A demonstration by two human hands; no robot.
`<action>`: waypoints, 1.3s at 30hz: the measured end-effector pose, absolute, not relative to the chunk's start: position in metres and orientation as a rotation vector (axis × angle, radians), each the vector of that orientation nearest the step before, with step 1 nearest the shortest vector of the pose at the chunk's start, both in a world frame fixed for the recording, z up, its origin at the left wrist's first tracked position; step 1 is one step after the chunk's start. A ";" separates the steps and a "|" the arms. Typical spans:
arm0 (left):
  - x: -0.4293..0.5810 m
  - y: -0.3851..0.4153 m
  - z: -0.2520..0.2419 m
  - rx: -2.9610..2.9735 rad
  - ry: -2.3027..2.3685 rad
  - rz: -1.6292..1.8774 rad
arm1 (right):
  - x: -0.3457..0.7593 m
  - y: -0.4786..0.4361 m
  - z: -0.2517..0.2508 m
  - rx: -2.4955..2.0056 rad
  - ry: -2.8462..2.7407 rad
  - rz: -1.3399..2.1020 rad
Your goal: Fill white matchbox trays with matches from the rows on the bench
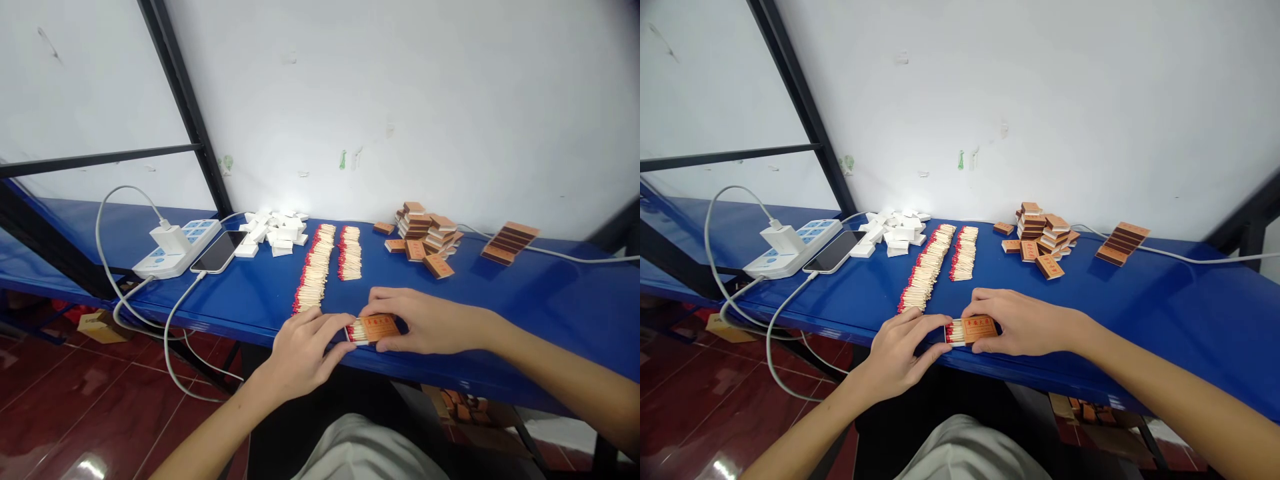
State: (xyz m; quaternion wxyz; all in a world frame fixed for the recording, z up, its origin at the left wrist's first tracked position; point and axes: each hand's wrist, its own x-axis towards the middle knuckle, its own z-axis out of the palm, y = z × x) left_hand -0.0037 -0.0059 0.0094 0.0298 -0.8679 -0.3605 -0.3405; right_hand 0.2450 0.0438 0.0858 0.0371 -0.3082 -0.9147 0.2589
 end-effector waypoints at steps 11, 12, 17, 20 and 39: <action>-0.005 -0.002 0.009 -2.691 -0.981 -1.186 | 0.236 0.040 0.083 -0.772 -2.785 0.888; -0.005 -0.002 0.008 -2.655 -0.925 -1.240 | 0.236 0.040 0.083 -0.765 -2.780 0.898; -0.007 0.001 0.002 -2.502 -0.758 -1.400 | 0.239 0.040 0.082 -0.765 -2.737 0.947; -0.007 0.002 0.001 -2.504 -0.666 -1.377 | 0.240 0.039 0.082 -0.772 -2.735 0.939; -0.008 0.001 -0.001 -2.543 -0.674 -1.538 | 0.232 0.032 0.085 -0.770 -2.725 0.872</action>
